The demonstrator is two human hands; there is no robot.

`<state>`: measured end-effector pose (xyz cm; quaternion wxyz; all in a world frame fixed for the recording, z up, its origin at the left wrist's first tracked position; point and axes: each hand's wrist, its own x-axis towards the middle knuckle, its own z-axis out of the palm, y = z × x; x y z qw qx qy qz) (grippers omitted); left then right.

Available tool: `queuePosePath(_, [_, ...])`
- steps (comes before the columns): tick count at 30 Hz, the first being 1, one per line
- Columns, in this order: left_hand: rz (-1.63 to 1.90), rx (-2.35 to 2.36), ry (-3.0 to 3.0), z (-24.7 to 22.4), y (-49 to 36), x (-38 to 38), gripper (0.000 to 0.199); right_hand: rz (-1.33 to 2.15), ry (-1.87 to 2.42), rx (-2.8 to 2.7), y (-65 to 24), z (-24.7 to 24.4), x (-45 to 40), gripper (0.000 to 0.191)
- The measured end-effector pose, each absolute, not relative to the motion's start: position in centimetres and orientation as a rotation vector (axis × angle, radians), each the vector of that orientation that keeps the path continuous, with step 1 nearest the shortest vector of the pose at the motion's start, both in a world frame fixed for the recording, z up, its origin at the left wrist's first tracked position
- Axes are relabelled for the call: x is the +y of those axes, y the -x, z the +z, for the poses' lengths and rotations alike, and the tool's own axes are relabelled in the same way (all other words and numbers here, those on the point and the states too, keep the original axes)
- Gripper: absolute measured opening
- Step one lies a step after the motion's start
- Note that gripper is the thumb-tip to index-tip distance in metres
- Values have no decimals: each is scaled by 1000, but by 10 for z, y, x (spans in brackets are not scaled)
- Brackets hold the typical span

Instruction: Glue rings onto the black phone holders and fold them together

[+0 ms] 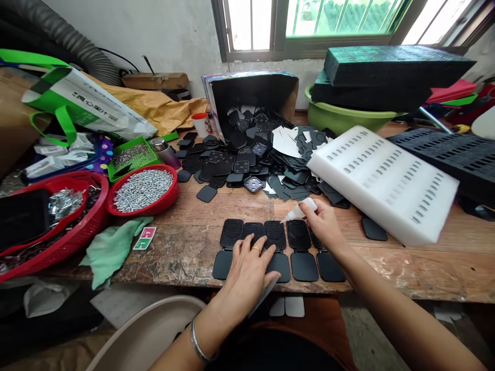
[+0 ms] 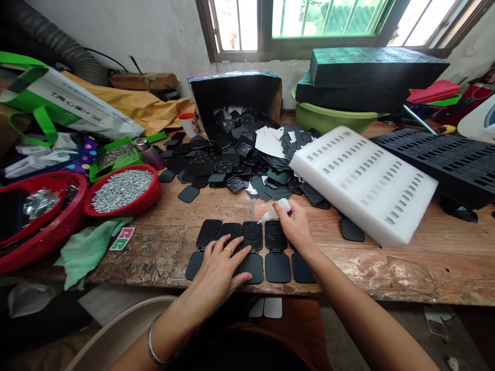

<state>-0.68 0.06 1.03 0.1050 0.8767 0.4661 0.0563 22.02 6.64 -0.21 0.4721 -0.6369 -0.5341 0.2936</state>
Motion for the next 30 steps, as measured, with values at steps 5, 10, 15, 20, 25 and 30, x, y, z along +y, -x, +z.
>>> queuePosePath(5, [140, 1377, -2602, 8, 6, 1, 55, 646, 1600, -1392, -203, -10, 76, 34])
queuePosePath(10, [151, 1361, -2616, 11, 7, 1, 54, 577, 1635, -1469, -200, -9, 76, 30])
queuePosePath(15, [160, 1360, -2617, 10, 8, 1, 55, 396, 1623, -1705, -207, 2, 62, 28])
queuePosePath(20, [157, 1364, -2618, 8, 8, 1, 55, 462, 1604, -1817, -195, 7, 47, 30])
queuePosePath(25, [134, 1355, -2621, 11, 8, 1, 54, 458, 1532, -1779, -170, 5, 56, 27])
queuePosePath(30, [112, 1350, -2595, 16, 7, 1, 53, 310, 1557, -1754, -174, 0, 75, 27])
